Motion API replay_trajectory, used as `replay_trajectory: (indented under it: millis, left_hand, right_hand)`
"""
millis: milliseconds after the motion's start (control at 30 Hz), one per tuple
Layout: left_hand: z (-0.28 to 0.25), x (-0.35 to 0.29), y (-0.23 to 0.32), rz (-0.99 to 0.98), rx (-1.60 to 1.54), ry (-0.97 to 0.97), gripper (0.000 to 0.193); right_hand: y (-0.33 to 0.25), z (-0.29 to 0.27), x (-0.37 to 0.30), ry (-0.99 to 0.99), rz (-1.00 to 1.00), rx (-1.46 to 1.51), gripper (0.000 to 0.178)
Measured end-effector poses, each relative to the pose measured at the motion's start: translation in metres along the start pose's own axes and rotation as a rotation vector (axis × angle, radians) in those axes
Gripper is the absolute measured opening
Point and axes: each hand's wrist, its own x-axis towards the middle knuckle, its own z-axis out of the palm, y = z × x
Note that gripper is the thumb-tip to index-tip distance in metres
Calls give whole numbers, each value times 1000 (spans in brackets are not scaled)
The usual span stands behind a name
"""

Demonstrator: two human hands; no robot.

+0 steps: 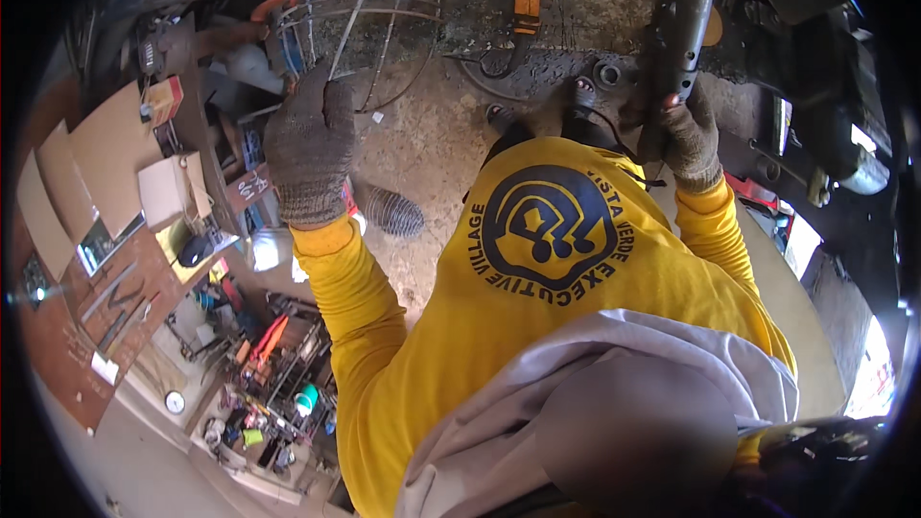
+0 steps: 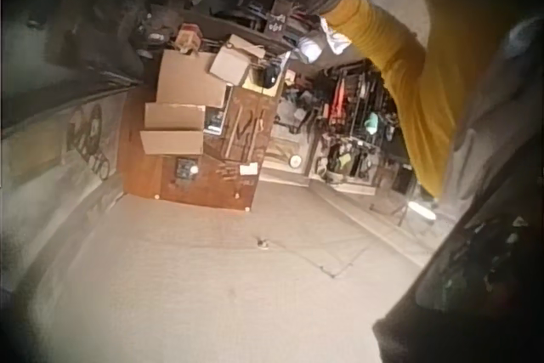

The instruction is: The person welds sections of a wire frame together on a workbench using a welding rod, joining metal pieces at multiple points while another person works in the background.

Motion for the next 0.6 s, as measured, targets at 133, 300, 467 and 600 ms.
replay_trajectory:
  millis: [133, 300, 467, 600]
  left_hand:
    - [3, -2, -5, 51, 23, 62, 31]
    - [-1, 1, -5, -103, -14, -30, 31]
    - [8, 1, -23, -41, -18, 7, 29]
    - [5, 8, -33, -53, -22, 0, 29]
  right_hand:
    - [6, -18, 29, -311, 19, -125, 68]
    - [22, -11, 50, -320, 80, -49, 74]
    - [34, 6, 60, -253, 171, -54, 74]
    - [51, 22, 63, -217, 224, -66, 70]
